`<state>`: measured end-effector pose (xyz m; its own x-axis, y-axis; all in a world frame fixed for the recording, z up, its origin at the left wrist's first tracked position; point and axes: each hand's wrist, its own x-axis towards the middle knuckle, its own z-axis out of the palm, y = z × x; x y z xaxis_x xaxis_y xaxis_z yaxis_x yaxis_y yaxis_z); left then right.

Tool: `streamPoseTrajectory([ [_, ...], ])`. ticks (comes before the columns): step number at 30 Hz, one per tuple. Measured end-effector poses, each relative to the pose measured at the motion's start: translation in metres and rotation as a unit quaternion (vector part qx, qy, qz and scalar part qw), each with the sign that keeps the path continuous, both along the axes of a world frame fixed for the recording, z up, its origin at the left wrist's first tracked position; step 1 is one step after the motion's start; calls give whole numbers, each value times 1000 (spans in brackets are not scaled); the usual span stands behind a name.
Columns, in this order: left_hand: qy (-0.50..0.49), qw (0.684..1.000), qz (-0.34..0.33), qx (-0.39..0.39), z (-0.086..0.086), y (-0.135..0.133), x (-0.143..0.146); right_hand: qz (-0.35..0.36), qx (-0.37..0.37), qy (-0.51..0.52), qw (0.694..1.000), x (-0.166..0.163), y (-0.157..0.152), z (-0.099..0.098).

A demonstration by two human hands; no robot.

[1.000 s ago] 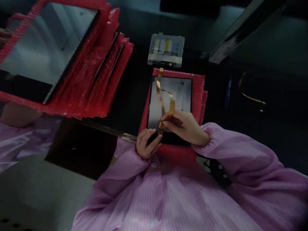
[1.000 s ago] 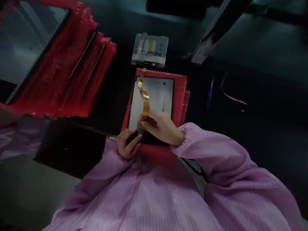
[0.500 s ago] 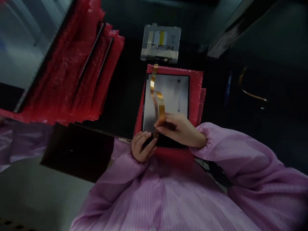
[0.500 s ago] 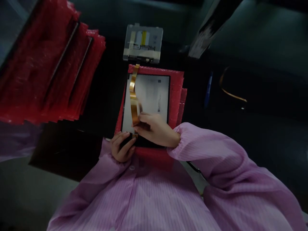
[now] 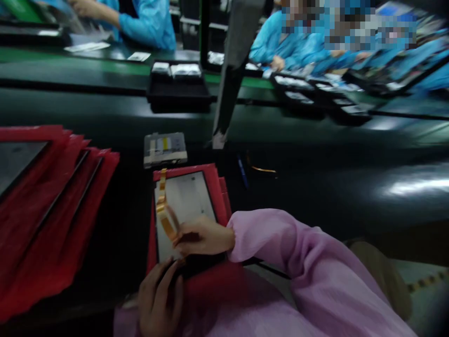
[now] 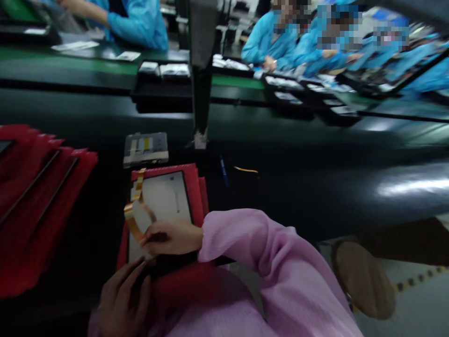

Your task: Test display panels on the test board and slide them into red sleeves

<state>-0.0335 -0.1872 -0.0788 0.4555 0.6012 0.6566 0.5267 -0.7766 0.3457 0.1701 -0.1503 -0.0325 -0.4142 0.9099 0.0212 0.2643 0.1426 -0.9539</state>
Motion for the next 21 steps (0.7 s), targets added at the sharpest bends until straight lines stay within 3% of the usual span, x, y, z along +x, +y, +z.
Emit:
streamPoseTrajectory([
  [5, -8, 994, -12, 110, -12, 12, 2, 7, -29, -62, 998, 2, 2, 3],
  [9, 2, 995, 5, 104, -19, 13, -1, -4, -38, -97, 995, 2, -1, 7],
  [15, 4, 994, -6, 111, -30, 10, -4, -12, 9, -144, 990, 0, -3, 7],
  [21, 8, 996, 12, 92, -21, 6, 0, 5, 36, -134, 990, 0, -3, 5],
])
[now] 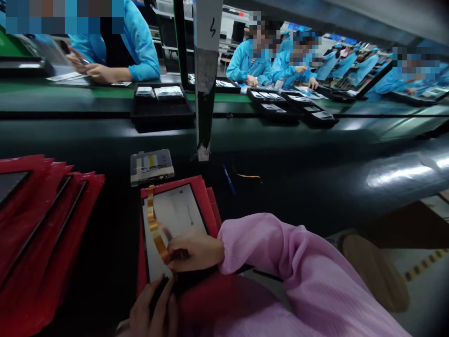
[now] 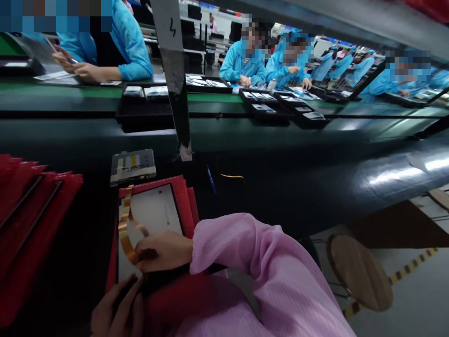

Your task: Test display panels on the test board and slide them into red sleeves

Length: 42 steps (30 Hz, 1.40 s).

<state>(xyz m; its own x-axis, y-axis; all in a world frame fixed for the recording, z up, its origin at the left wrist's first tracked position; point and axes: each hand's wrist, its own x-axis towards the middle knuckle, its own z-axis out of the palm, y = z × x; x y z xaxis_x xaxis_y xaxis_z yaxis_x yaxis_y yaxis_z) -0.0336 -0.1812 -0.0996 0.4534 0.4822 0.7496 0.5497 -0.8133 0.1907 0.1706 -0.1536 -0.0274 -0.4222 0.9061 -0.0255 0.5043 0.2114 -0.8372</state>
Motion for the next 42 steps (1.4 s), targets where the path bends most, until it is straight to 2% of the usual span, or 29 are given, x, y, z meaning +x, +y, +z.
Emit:
streamPoseTrajectory([
  [6, -7, 1000, -21, 5, 10, -1, 7, 5, -5, 0, 1000, 1, -1, 1],
  [12, 3, 1000, -25, -11, 11, -1, 7, 2, -25, 2, 1000, 2, -1, 3],
  [25, -25, 997, 23, -70, 12, -9, 10, 25, -42, 30, 998, 2, -6, 14],
  [30, -60, 996, 5, -60, 5, -8, 8, -2, -53, 25, 998, 0, -7, 12],
  [34, -75, 996, -9, -56, 0, -6, 7, -31, -42, 61, 997, -1, -7, 10],
  [42, -97, 994, -17, -41, -3, -4, 7, -16, -13, 39, 999, -1, -9, 12],
])
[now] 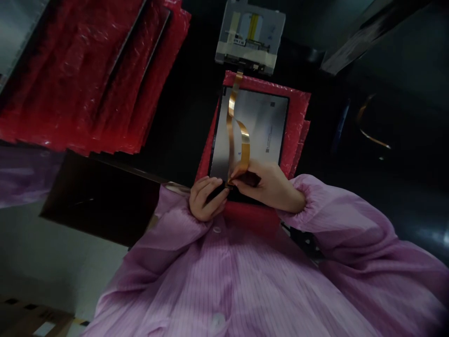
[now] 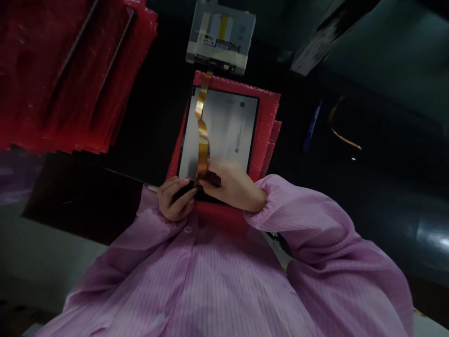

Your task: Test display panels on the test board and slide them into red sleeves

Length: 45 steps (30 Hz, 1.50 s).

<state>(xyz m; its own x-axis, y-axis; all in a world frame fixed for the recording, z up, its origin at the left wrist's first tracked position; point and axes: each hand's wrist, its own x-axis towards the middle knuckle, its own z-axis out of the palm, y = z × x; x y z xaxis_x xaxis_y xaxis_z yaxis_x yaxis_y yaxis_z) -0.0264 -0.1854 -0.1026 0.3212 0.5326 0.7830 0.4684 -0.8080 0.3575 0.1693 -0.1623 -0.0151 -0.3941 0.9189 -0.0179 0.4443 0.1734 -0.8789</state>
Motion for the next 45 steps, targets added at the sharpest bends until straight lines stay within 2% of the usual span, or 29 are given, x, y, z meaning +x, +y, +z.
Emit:
streamPoseTrajectory([
  [12, -4, 1000, 12, -2, 0, 0, 2, 18, 36, -54, 998, -2, -1, -3],
  [21, 2, 1000, 28, -4, 0, -1, 1, 23, 34, -60, 997, -2, -2, -2],
  [30, -11, 1000, 14, -6, -2, -1, 1, 37, 12, -52, 998, -1, 0, 0],
  [38, 1, 1000, 17, 1, 0, 0, 0, -2, -16, -43, 999, -2, -2, 0],
  [45, -11, 1000, 15, 0, -2, 0, 1, 22, 3, -44, 999, -1, -2, -1],
])
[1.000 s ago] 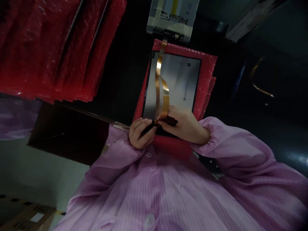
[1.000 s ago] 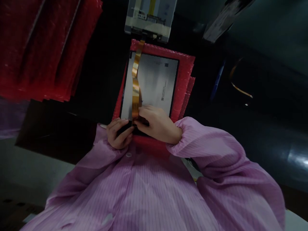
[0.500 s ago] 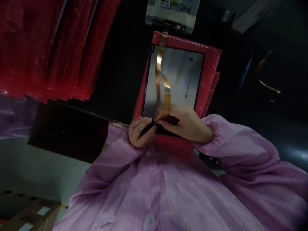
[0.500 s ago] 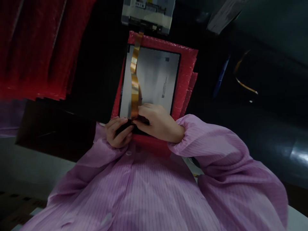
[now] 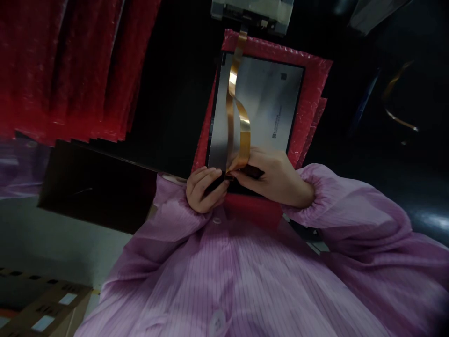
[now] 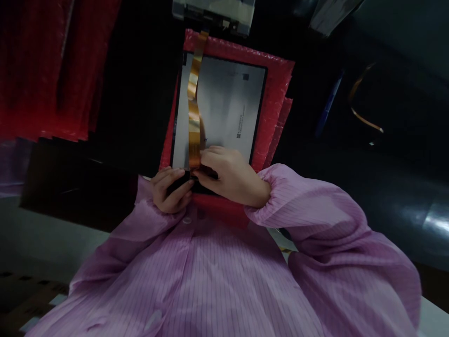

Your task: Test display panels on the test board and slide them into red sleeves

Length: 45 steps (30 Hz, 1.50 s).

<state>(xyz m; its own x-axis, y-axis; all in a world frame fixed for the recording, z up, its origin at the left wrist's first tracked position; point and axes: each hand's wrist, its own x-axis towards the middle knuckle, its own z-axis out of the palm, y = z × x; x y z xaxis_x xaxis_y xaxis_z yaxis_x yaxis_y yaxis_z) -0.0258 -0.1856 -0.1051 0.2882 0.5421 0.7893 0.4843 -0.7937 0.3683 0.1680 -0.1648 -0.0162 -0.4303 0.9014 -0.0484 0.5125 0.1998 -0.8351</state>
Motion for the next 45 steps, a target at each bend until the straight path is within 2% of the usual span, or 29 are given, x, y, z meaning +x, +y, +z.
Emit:
streamPoseTrajectory([
  [19, 5, 999, 24, 21, 2, 2, 3, 38, 7, 4, 999, 2, 4, 3],
  [22, 30, 998, 43, 33, 5, 4, 4, 28, -4, -6, 1000, 2, 3, 3],
  [25, 57, 995, 64, 46, 9, 6, 4, 34, 16, -25, 999, 2, 3, 3],
  [29, 24, 998, 35, 42, 7, 5, 3, 56, 37, -23, 997, 3, 2, 2],
  [35, 79, 993, 68, -55, -4, -4, -3, 56, 38, 0, 998, 3, 3, 2],
  [39, -9, 996, -25, -85, -8, -4, -9, 54, 40, -8, 998, 2, 4, 3],
  [41, 23, 993, -32, -109, -9, -4, -13, 51, 32, -13, 998, 2, 4, 3],
  [45, 127, 980, 18, -149, -12, -8, -19, 48, 29, -20, 998, 2, 3, 4],
])
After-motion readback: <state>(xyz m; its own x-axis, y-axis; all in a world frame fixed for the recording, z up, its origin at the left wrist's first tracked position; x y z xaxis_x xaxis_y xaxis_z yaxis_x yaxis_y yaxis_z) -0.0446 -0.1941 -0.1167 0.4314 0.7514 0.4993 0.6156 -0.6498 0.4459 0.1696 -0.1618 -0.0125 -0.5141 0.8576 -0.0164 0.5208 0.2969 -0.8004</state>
